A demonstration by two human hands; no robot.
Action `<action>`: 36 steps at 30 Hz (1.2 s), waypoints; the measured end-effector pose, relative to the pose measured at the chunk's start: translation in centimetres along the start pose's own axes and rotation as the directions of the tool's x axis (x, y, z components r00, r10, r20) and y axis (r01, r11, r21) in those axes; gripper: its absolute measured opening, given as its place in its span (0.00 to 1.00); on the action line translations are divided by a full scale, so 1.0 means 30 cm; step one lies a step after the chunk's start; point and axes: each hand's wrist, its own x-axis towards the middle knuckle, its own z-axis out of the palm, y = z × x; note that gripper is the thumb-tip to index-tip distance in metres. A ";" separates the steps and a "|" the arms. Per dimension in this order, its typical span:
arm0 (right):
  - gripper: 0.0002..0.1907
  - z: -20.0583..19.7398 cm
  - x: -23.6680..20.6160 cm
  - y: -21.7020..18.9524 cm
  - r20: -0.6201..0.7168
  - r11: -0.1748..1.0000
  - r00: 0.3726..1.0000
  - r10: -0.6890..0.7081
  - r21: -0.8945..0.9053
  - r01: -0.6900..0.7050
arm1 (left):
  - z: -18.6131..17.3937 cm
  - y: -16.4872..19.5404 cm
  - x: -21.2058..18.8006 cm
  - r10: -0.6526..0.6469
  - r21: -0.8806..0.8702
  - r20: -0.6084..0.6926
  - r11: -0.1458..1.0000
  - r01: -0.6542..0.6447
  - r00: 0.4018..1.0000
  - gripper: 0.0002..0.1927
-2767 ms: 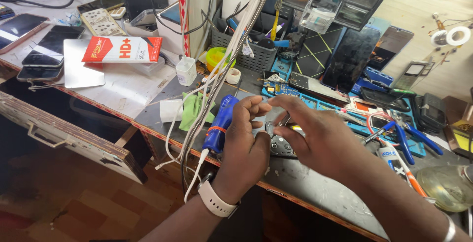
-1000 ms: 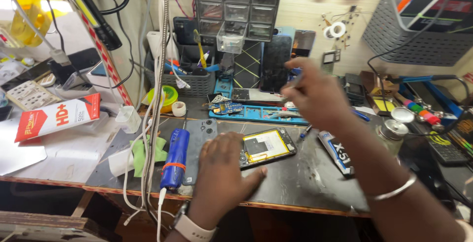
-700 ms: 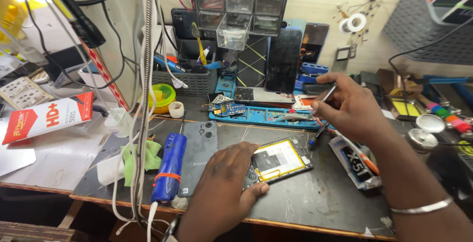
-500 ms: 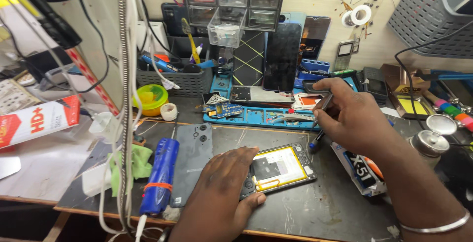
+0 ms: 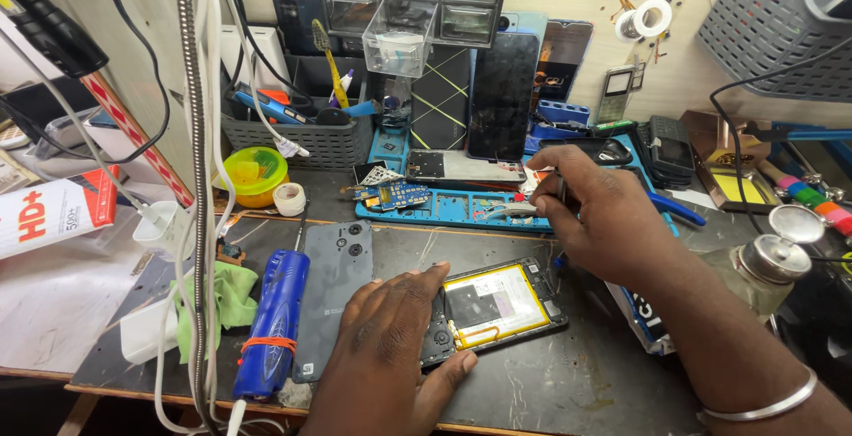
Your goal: The person uses a screwdriver to remove screws from a disassembled smartphone, then applies adhesive from a tube to the phone's frame. The person handles the phone and tools throughout the process.
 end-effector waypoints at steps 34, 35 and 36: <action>0.09 0.115 0.036 -0.017 0.186 0.812 0.960 0.208 0.515 -0.276 | -0.033 0.042 -0.011 -0.040 -0.038 -0.079 0.999 0.038 0.996 0.43; 0.09 0.132 0.039 -0.020 0.215 0.780 0.963 0.164 0.569 -0.260 | -0.034 0.043 -0.011 -0.048 -0.045 -0.074 0.998 0.044 0.996 0.43; 0.09 0.144 0.039 -0.024 0.240 0.810 0.960 0.141 0.530 -0.252 | -0.036 0.045 -0.012 -0.037 -0.046 -0.084 0.998 0.034 0.996 0.43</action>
